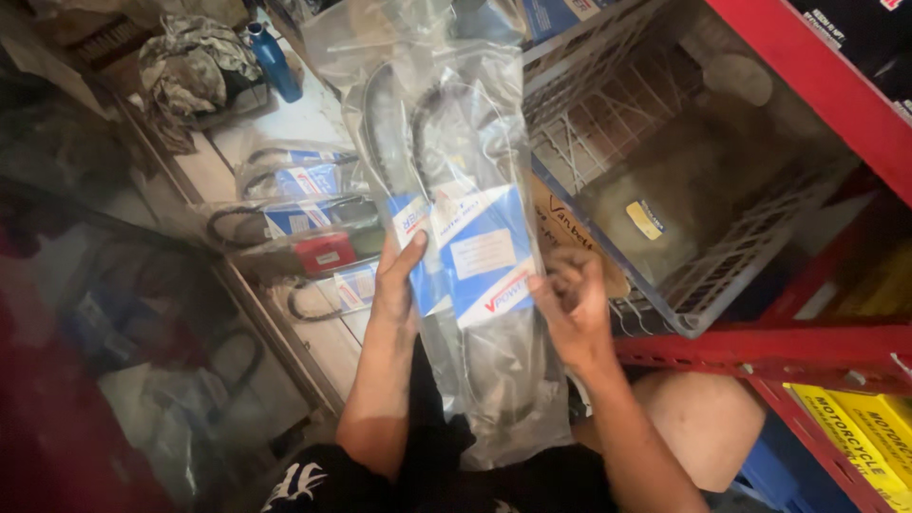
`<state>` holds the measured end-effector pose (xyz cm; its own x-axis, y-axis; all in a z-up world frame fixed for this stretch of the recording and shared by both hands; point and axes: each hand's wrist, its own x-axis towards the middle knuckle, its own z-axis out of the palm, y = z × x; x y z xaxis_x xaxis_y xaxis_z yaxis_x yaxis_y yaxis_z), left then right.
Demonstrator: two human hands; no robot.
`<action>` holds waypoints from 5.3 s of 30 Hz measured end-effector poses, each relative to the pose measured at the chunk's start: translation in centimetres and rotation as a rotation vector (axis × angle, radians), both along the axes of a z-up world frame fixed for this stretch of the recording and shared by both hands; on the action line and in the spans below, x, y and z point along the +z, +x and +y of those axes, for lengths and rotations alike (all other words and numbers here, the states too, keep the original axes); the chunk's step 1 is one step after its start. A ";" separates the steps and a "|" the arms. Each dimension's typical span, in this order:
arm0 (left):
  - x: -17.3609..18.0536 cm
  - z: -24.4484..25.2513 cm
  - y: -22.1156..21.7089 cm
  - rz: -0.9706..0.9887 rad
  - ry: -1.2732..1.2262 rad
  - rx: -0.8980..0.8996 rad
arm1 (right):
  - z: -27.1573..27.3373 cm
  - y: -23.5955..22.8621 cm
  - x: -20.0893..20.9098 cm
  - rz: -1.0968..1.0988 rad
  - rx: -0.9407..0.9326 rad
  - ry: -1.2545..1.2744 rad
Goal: The person sorts and organizes various motorcycle parts, including drive belts in plastic packaging and mechanical components, by moving them between crates and shelves.
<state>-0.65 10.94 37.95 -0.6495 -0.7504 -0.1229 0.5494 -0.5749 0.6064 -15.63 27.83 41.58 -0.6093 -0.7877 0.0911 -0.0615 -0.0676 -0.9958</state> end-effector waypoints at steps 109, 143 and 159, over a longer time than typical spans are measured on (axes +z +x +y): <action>1.8 13.9 -5.8 0.049 0.193 0.213 | 3.0 2.4 5.9 -0.507 -0.561 -0.465; 17.9 -4.2 -18.1 -0.531 -1.427 -0.586 | 3.6 -4.5 8.7 -0.288 -0.345 -0.268; 7.3 -10.0 -38.9 -0.824 -2.105 -0.110 | 4.3 -5.5 5.5 0.053 -0.207 -0.223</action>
<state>-39.57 0.99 45.21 -0.9250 -0.1117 0.3632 -0.0377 0.9781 0.2048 -21.16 32.11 47.08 -0.7443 -0.6043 0.2842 -0.1487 -0.2650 -0.9527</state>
